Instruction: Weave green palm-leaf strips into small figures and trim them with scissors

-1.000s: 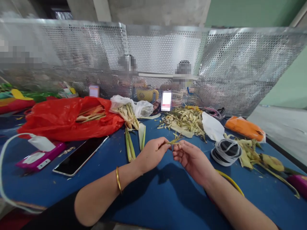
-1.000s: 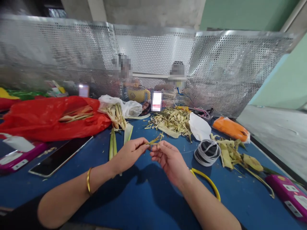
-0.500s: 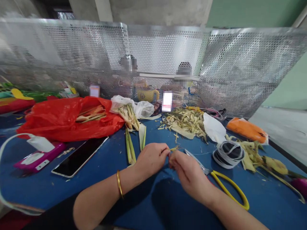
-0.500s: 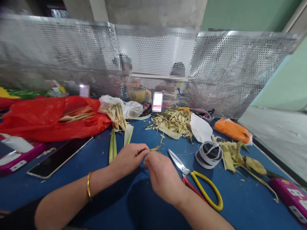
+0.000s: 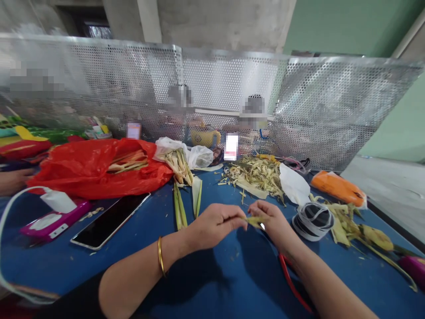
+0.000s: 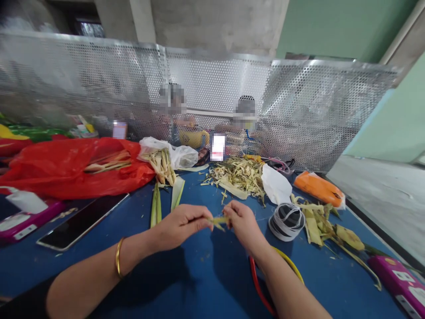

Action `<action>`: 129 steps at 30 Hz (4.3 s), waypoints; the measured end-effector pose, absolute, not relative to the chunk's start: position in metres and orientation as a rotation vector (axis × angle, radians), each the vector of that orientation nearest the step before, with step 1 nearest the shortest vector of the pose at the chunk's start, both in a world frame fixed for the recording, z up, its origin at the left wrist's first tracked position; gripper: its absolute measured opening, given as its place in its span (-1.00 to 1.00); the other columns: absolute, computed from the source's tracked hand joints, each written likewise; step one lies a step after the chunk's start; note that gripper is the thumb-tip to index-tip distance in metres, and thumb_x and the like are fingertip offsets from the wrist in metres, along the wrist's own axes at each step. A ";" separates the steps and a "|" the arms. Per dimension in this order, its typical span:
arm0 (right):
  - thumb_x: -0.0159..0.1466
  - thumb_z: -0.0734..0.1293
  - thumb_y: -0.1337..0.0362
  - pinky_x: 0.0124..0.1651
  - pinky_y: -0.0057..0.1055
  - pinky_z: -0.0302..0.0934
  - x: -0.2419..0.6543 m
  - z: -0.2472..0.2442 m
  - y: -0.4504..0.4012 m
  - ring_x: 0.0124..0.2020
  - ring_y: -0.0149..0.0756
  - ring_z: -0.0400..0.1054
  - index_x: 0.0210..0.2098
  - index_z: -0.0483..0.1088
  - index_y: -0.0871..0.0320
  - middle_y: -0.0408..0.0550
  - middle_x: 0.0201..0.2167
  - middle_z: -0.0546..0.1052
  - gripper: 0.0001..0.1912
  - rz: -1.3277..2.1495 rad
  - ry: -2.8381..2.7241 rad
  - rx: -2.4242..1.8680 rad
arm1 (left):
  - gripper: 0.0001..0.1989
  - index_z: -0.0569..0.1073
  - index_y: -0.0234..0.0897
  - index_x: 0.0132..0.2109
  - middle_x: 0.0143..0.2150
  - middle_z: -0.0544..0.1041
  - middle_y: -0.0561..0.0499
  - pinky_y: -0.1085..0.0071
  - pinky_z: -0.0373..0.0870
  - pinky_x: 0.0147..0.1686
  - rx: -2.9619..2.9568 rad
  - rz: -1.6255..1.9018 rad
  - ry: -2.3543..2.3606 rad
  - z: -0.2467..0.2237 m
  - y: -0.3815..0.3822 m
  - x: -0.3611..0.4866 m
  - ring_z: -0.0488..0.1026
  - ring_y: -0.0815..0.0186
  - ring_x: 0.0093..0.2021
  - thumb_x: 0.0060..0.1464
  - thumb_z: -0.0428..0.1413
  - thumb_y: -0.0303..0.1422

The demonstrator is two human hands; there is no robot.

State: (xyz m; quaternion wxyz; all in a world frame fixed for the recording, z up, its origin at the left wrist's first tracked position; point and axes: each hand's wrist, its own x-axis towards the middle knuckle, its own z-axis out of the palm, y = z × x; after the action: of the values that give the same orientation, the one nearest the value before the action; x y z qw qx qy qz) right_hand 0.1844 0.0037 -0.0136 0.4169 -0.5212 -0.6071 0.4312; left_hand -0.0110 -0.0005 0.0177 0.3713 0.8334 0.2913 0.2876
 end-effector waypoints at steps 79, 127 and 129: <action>0.06 0.43 0.21 -0.35 -0.44 0.17 0.146 -0.005 -0.023 -0.51 -0.44 0.19 -0.51 0.35 0.18 -0.16 -0.52 0.36 -0.79 1.618 -0.743 -0.824 | -0.77 0.35 -0.30 -0.42 -0.67 0.21 0.22 0.59 -0.18 -0.75 1.048 0.771 0.885 0.003 0.002 0.004 0.01 0.59 -0.75 -0.04 0.14 -0.21; 0.32 0.12 0.35 -0.18 -0.40 0.19 0.164 -0.011 -0.015 -0.21 -0.30 0.34 -0.40 0.26 0.09 0.00 -0.16 0.40 -0.81 0.343 -2.064 -1.189 | -0.90 0.46 -0.29 -0.33 -0.43 0.46 0.09 0.48 0.27 -0.38 1.609 0.996 1.126 -0.024 0.009 0.005 0.37 0.39 -0.41 -0.08 0.10 -0.46; 0.33 0.10 0.36 -0.17 -0.39 0.19 0.165 -0.012 -0.014 -0.19 -0.29 0.35 -0.37 0.26 0.09 0.02 -0.11 0.41 -0.81 0.358 -2.132 -1.180 | -0.91 0.48 -0.30 -0.35 -0.41 0.50 0.06 0.47 0.29 -0.34 1.654 0.992 1.144 -0.025 0.010 0.005 0.39 0.37 -0.38 -0.08 0.11 -0.44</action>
State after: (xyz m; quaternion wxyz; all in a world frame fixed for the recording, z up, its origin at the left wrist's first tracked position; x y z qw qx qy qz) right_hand 0.1647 -0.0140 -0.0115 0.3330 -0.4519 -0.8162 0.1373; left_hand 0.0053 0.0100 -0.0253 0.4346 0.6644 0.4594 0.3983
